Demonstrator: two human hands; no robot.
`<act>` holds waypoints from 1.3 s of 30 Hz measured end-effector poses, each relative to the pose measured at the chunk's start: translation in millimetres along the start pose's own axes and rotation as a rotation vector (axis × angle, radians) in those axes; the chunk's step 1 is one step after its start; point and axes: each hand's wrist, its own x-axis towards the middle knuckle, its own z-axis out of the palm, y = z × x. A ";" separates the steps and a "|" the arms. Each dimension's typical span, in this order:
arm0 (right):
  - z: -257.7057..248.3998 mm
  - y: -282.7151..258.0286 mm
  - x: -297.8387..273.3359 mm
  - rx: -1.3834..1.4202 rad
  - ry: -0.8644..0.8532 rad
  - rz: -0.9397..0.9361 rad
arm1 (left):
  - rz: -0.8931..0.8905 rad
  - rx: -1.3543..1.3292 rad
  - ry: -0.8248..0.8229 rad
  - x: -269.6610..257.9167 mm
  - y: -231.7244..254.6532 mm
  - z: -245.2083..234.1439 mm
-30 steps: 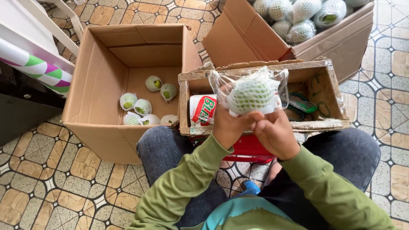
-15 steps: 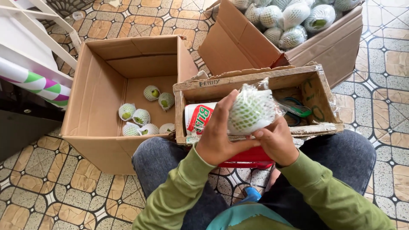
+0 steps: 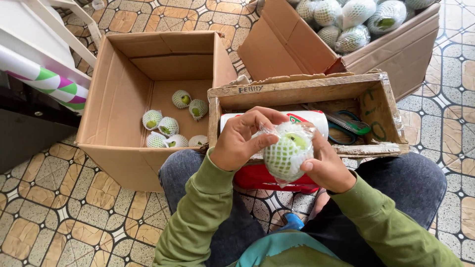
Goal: Manually packaging netted fruits into plastic bags and then into cardboard boxes for storage or transport.
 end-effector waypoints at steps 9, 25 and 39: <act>-7.5 5.4 -5.0 0.011 -0.031 0.093 | 0.085 0.432 -0.221 2.0 35.5 -7.6; -9.3 13.7 -0.8 0.038 -0.010 0.060 | 0.033 0.314 -0.344 -0.6 28.9 -5.1; -9.3 9.2 -1.6 -0.006 0.132 0.006 | 0.044 0.704 -0.245 -9.9 43.0 15.1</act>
